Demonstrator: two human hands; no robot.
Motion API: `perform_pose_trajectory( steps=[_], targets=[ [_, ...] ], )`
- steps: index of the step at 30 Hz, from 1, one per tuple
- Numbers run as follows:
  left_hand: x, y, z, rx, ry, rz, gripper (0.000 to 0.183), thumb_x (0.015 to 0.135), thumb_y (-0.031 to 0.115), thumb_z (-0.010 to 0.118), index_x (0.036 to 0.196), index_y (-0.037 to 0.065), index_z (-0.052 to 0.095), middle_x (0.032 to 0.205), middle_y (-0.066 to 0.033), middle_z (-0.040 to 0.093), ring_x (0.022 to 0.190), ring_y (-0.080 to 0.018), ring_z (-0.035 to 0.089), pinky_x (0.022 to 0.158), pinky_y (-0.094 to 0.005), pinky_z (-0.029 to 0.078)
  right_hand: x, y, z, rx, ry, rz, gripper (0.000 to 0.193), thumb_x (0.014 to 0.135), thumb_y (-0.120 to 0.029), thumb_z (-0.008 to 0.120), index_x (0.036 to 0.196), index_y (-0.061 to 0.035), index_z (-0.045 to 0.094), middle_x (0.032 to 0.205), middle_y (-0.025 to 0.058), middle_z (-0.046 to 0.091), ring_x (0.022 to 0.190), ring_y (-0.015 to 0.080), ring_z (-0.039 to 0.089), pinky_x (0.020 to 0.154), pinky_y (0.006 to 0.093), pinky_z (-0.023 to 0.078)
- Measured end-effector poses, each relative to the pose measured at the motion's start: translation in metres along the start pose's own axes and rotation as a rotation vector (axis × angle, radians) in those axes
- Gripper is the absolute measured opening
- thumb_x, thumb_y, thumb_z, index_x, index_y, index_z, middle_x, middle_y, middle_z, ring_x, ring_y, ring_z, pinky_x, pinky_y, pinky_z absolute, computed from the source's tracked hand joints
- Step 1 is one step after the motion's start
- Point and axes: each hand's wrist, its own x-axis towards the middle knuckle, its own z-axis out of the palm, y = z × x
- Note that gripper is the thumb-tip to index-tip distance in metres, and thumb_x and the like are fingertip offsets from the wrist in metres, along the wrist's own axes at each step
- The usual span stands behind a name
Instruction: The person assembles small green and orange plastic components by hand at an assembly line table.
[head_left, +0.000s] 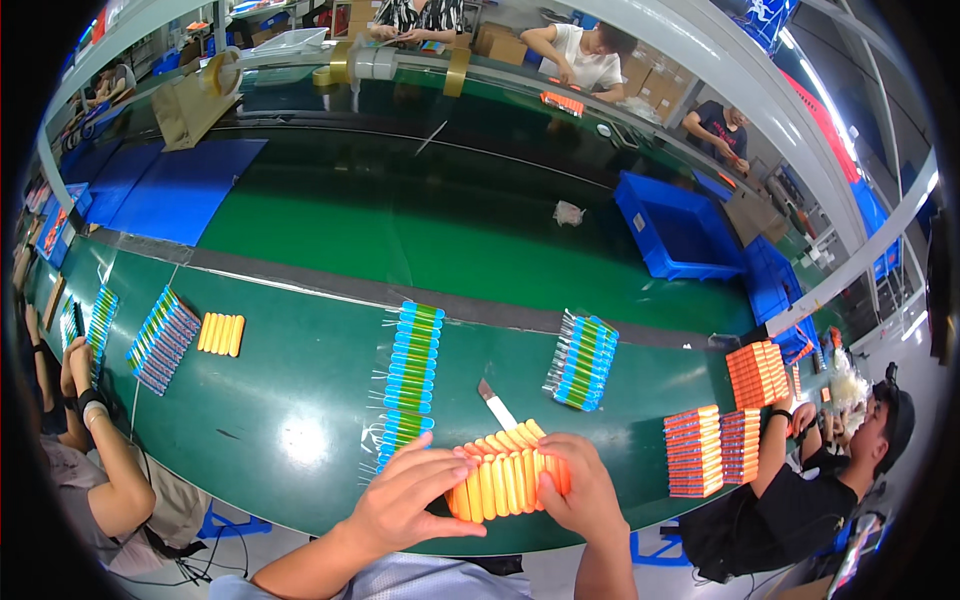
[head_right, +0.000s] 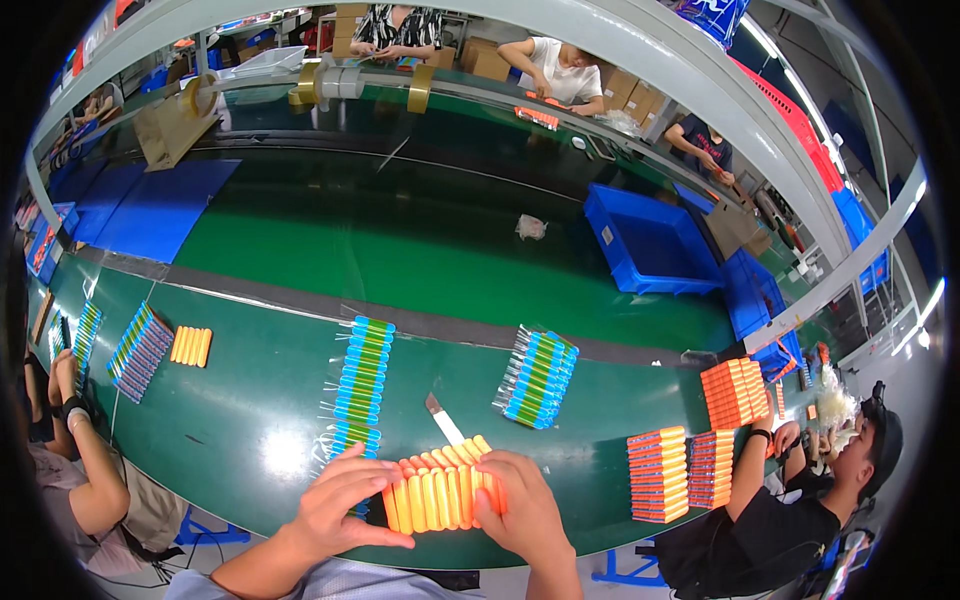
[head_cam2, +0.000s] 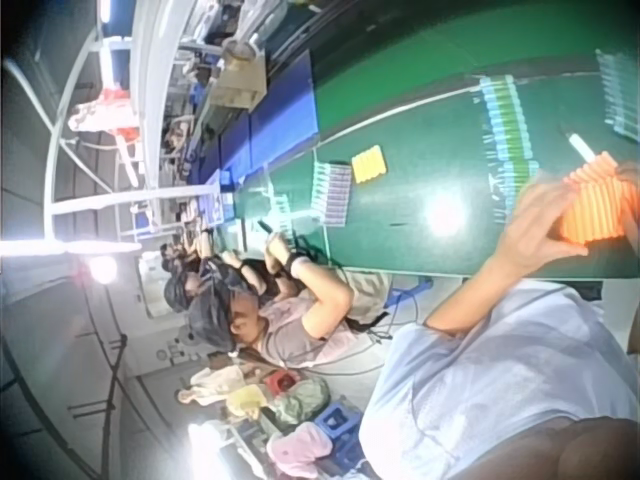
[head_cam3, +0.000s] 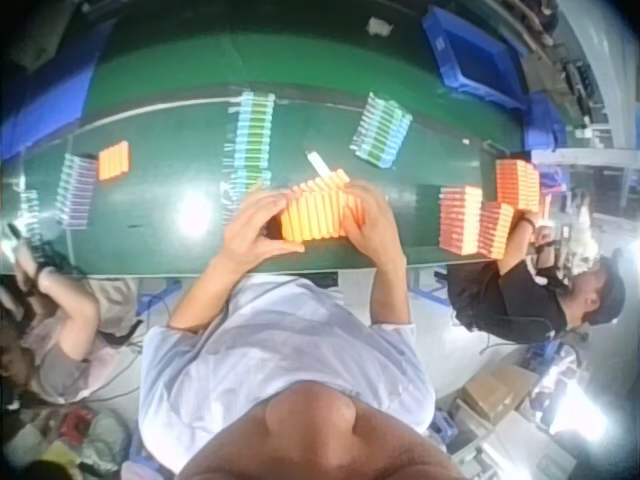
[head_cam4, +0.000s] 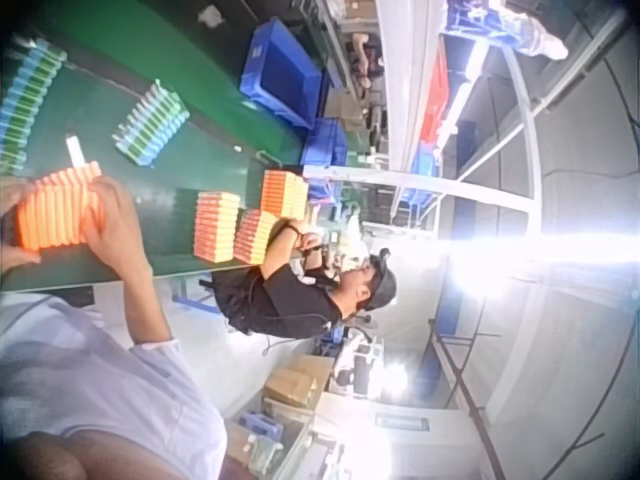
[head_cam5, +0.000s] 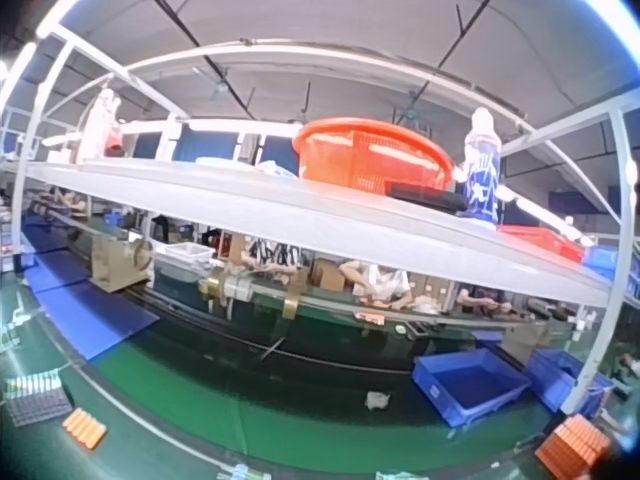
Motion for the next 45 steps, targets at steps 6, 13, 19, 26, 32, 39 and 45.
perform_pose_trajectory(
  steps=[6, 13, 19, 26, 32, 39, 45],
  targets=[
    [0.010, 0.003, -0.017, 0.113, -0.183, -0.081, 0.078, 0.059, 0.035, 0.098, 0.121, 0.005, 0.063, 0.111, -0.0094, 0.072, 0.107, -0.0253, 0.065, 0.103, -0.0453, 0.046, 0.002, -0.003, 0.001, -0.025, 0.006, 0.022, 0.037, 0.079, -0.007, 0.070, 0.114, -0.0060, 0.059, 0.119, 0.0131, 0.063, 0.107, 0.0352, 0.061, 0.092, 0.0427, 0.052],
    [0.020, 0.000, -0.004, -0.046, -0.263, -0.155, 0.082, 0.064, 0.031, 0.094, 0.131, 0.003, 0.056, 0.130, -0.0133, 0.060, 0.115, -0.0317, 0.059, 0.098, -0.0423, 0.048, 0.001, -0.002, 0.002, -0.068, 0.064, 0.003, 0.038, 0.078, -0.007, 0.070, 0.114, -0.0054, 0.058, 0.121, 0.0146, 0.062, 0.107, 0.0354, 0.062, 0.091, 0.0418, 0.053],
    [0.022, 0.005, 0.002, -0.005, -0.340, -0.202, 0.074, 0.067, 0.024, 0.090, 0.130, 0.003, 0.057, 0.127, -0.0121, 0.062, 0.112, -0.0325, 0.060, 0.094, -0.0408, 0.049, -0.008, 0.016, 0.026, 0.165, 0.306, 0.097, 0.051, 0.079, 0.000, 0.072, 0.124, -0.0014, 0.048, 0.121, 0.0195, 0.061, 0.108, 0.0309, 0.065, 0.091, 0.0387, 0.054],
    [0.021, 0.006, 0.005, 0.036, -0.294, -0.222, 0.073, 0.063, 0.025, 0.094, 0.124, 0.002, 0.061, 0.116, -0.0141, 0.067, 0.104, -0.0323, 0.065, 0.090, -0.0408, 0.051, -0.016, 0.027, 0.043, 0.737, 0.427, 0.080, 0.051, 0.085, 0.010, 0.063, 0.129, -0.0009, 0.039, 0.126, 0.0224, 0.055, 0.114, 0.0235, 0.059, 0.098, 0.0374, 0.049],
    [0.010, 0.000, 0.013, 0.057, -0.253, -0.188, 0.077, 0.060, 0.025, 0.096, 0.124, 0.004, 0.059, 0.116, -0.0135, 0.067, 0.104, -0.0322, 0.064, 0.088, -0.0413, 0.051, -0.013, 0.031, 0.045, 0.753, 0.471, 0.000, 0.049, 0.085, 0.013, 0.056, 0.128, -0.0026, 0.039, 0.124, 0.0219, 0.053, 0.110, 0.0258, 0.060, 0.099, 0.0403, 0.048],
    [0.004, -0.001, 0.014, 0.058, -0.217, -0.174, 0.077, 0.060, 0.024, 0.096, 0.123, 0.003, 0.059, 0.115, -0.0128, 0.068, 0.102, -0.0316, 0.066, 0.089, -0.0413, 0.051, -0.015, 0.036, 0.045, 0.932, 0.467, 0.022, 0.047, 0.086, 0.013, 0.052, 0.128, -0.0041, 0.039, 0.123, 0.0230, 0.053, 0.112, 0.0272, 0.058, 0.099, 0.0431, 0.049],
    [-0.002, -0.001, 0.020, -0.003, -0.131, -0.174, 0.069, 0.063, 0.019, 0.094, 0.121, 0.000, 0.061, 0.117, -0.0149, 0.066, 0.107, -0.0329, 0.066, 0.091, -0.0405, 0.052, -0.008, 0.033, 0.046, 0.993, 0.502, -0.055, 0.047, 0.087, 0.013, 0.052, 0.127, -0.0055, 0.037, 0.125, 0.0226, 0.052, 0.107, 0.0306, 0.063, 0.099, 0.0474, 0.050]
  ],
)
